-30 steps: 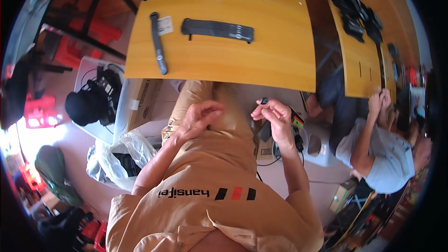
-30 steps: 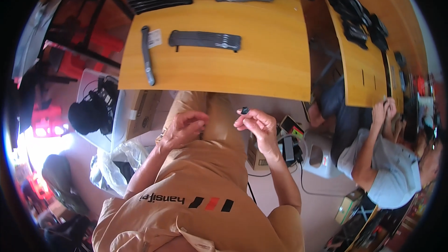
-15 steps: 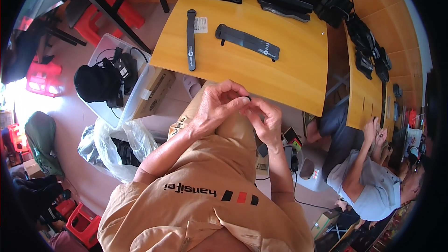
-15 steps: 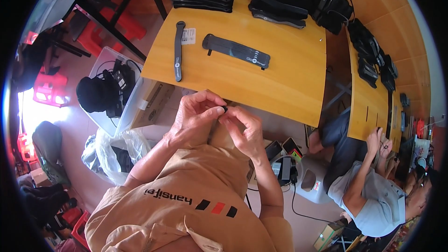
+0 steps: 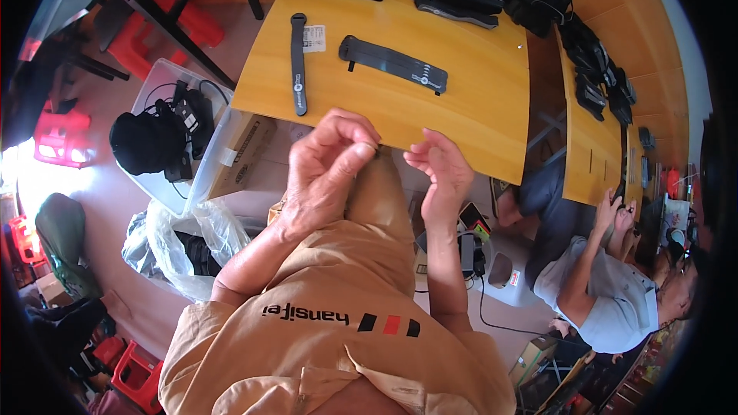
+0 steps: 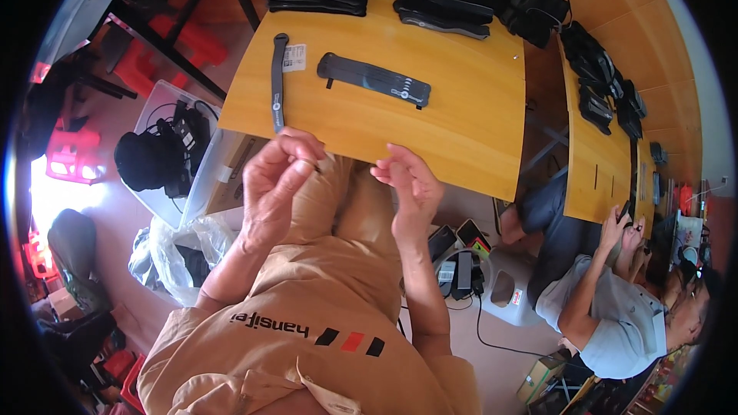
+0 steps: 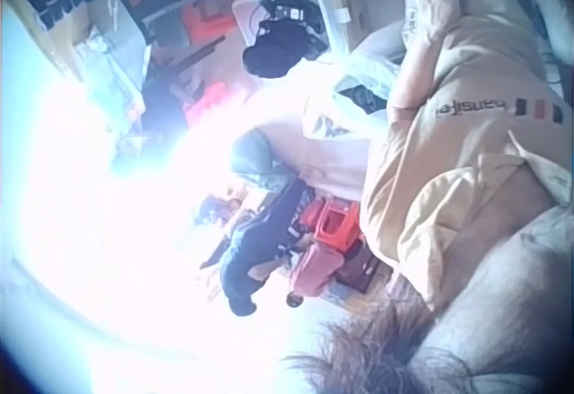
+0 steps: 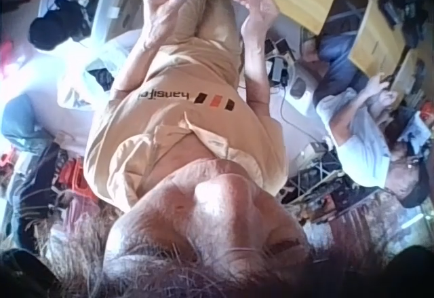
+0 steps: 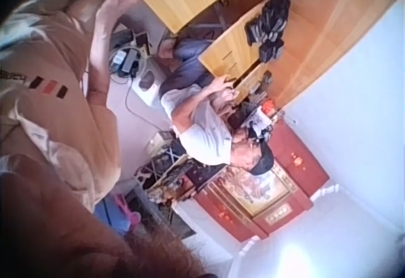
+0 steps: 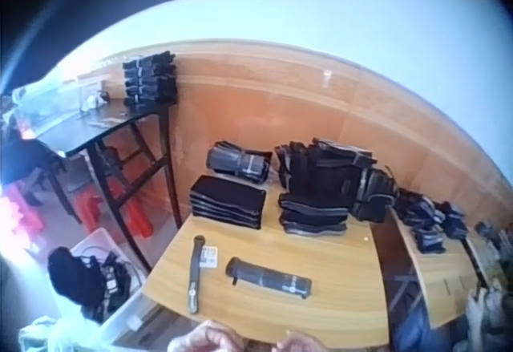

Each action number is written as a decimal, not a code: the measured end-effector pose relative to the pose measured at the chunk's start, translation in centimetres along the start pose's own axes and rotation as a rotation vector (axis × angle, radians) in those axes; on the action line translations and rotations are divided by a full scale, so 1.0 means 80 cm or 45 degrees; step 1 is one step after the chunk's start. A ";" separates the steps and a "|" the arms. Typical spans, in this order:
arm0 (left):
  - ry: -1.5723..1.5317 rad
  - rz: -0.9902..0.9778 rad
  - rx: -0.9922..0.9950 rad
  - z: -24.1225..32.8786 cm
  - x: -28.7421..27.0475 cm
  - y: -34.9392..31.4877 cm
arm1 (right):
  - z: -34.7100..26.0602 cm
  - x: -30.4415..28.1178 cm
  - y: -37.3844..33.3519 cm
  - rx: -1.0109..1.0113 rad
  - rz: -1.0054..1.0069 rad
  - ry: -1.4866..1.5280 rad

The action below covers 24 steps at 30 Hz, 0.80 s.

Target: Assembling plastic clips onto fabric straps and organizing them into stacks on a table.

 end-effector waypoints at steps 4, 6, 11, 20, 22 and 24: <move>-0.023 -0.188 -0.129 -0.028 0.000 -0.003 | -0.013 0.028 0.003 -0.060 -0.113 0.140; -0.150 -0.192 -0.196 -0.035 0.001 -0.003 | -0.016 0.034 0.005 -0.066 -0.114 0.167; -0.194 -0.219 -0.258 -0.041 -0.017 0.000 | -0.017 0.045 0.004 -0.121 -0.163 0.087; -0.638 -0.430 -0.579 -0.054 -0.013 -0.009 | -0.013 0.049 0.006 -0.316 -0.222 -0.047; -0.700 -0.360 -0.637 -0.059 -0.016 -0.013 | -0.012 0.051 0.005 -0.327 -0.230 -0.073; -0.773 -0.338 -0.633 -0.066 -0.014 -0.014 | -0.011 0.050 0.004 -0.271 -0.212 -0.116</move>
Point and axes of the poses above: each hand's wrist, its own y-axis towards the middle knuckle, its own x-axis out of the palm, z = x × y, the point moved 2 cm from there along y, towards the middle knuckle, and after that the axes turned 12 degrees about -x, right-handed, at the moved point
